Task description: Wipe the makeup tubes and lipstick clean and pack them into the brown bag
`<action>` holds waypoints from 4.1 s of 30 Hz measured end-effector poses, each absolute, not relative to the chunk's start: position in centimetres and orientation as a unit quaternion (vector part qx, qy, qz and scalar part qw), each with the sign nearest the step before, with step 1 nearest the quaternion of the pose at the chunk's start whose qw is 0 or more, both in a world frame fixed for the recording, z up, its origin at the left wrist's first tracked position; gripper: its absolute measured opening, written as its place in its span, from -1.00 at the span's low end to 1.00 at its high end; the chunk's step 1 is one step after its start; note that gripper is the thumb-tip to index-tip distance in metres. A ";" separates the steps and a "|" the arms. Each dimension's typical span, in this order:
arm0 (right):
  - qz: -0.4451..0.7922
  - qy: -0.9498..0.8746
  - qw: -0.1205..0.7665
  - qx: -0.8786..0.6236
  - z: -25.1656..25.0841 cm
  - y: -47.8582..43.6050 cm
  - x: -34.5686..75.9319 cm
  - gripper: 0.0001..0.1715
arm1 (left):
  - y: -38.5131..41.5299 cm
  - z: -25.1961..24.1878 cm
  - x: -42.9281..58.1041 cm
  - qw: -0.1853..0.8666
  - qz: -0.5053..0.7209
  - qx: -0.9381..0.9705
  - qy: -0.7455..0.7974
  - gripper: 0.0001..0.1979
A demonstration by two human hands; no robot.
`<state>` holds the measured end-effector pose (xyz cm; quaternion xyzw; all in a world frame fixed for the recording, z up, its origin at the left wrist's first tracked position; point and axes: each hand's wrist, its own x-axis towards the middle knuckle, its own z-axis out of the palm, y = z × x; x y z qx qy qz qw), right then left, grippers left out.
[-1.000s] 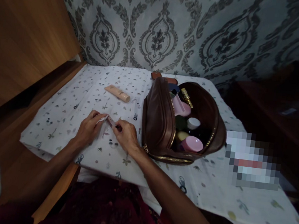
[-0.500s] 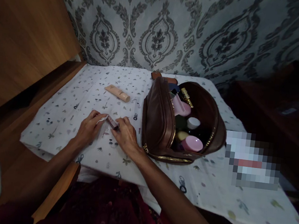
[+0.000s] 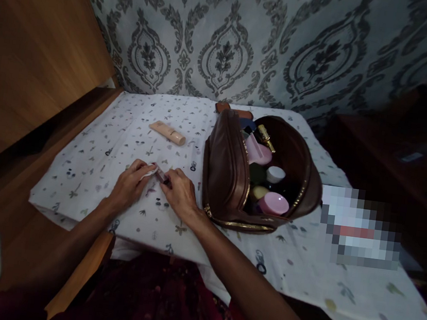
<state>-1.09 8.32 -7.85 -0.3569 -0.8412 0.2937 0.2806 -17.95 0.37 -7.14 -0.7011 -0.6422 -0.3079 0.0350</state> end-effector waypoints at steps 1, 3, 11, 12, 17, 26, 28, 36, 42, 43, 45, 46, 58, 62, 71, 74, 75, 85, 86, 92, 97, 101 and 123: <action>0.293 -0.842 0.277 -0.357 -7.8 8.3 -1.1 -0.85 | 0.4 -7.2 -17.9 0.034 -0.309 -0.706 -0.636 -0.69; 0.290 -0.845 0.271 -0.359 -7.8 8.4 -1.1 -0.87 | 0.4 -7.2 -17.9 0.030 -0.308 -0.719 -0.622 -0.69; 0.275 -0.849 0.265 -0.365 -7.9 8.5 -1.2 -0.76 | 0.2 -6.7 -17.8 -0.037 -0.317 -0.793 -0.519 -0.67; 0.275 -0.849 0.266 -0.364 -7.9 8.5 -1.2 -0.75 | 0.2 -6.7 -17.8 -0.044 -0.318 -0.796 -0.513 -0.67; 0.273 -0.849 0.275 -0.360 -8.1 8.6 -1.1 -0.79 | 0.3 -6.9 -18.0 -0.029 -0.323 -0.773 -0.546 -0.68; 0.289 -0.847 0.274 -0.353 -8.0 8.5 -1.0 -0.88 | 0.5 -6.9 -18.2 0.021 -0.294 -0.669 -0.683 -0.66; 0.304 -0.842 0.277 -0.348 -7.9 8.5 -0.9 -0.90 | 0.5 -6.8 -18.2 0.022 -0.293 -0.663 -0.689 -0.66; 0.314 -0.838 0.294 -0.336 -7.7 8.3 -0.8 -0.93 | 0.4 -6.9 -18.4 0.029 -0.302 -0.660 -0.688 -0.67; 0.292 -0.849 0.263 -0.353 -7.4 8.1 -0.7 -0.90 | 0.4 -6.8 -18.4 0.021 -0.300 -0.659 -0.689 -0.68; 0.292 -0.849 0.262 -0.353 -7.4 8.1 -0.7 -0.91 | 0.4 -6.8 -18.4 0.019 -0.300 -0.659 -0.689 -0.68; 0.295 -0.849 0.259 -0.353 -7.5 8.2 -0.8 -0.85 | 0.5 -6.9 -18.4 0.018 -0.300 -0.659 -0.690 -0.68; 0.296 -0.849 0.259 -0.353 -7.6 8.2 -0.8 -0.79 | 0.5 -6.9 -18.4 0.018 -0.300 -0.658 -0.690 -0.67; 0.303 -0.837 0.287 -0.353 -7.9 8.5 -1.1 -0.79 | -0.1 -6.5 -17.8 -0.037 -0.301 -0.785 -0.540 -0.65; 0.307 -0.835 0.284 -0.357 -7.7 8.6 -1.0 -0.84 | 0.0 -6.6 -17.7 -0.027 -0.300 -0.770 -0.562 -0.66; 0.390 -0.783 0.308 -0.373 -7.4 8.6 -0.9 -0.91 | 0.6 -7.0 -18.4 0.018 -0.318 -0.648 -0.692 -0.68; 0.484 -0.728 0.318 -0.365 -7.6 8.7 -1.2 -0.87 | 0.6 -6.8 -18.6 0.007 -0.332 -0.654 -0.680 -0.68; 0.523 -0.703 0.317 -0.364 -7.7 8.7 -1.2 -0.83 | 0.6 -6.8 -18.6 0.004 -0.339 -0.657 -0.674 -0.68; 0.732 -0.497 0.344 -0.314 -7.1 8.8 -1.0 -0.62 | -0.4 -5.4 -17.2 -0.004 -0.392 -0.706 -0.589 -0.67; 0.741 -0.486 0.348 -0.308 -7.0 8.8 -1.0 -0.62 | -0.5 -5.0 -17.3 0.007 -0.406 -0.688 -0.602 -0.67; 0.774 -0.469 0.339 -0.256 -6.2 8.6 -0.9 -0.60 | -0.2 -3.0 -19.1 -0.037 -0.455 -0.634 -0.624 -0.66; 0.749 -0.515 0.338 -0.246 -6.1 8.4 -0.9 -0.56 | -0.2 -3.1 -20.0 -0.117 -0.472 -0.630 -0.606 -0.64; 0.701 -0.586 0.328 -0.240 -6.3 8.4 -0.8 -0.56 | -0.5 -3.0 -20.7 -0.199 -0.485 -0.588 -0.616 -0.62; 0.610 -0.640 0.410 -0.226 -5.7 7.7 -1.0 -0.61 | -1.1 -4.8 -16.3 -0.584 -0.559 -0.252 -0.531 -0.51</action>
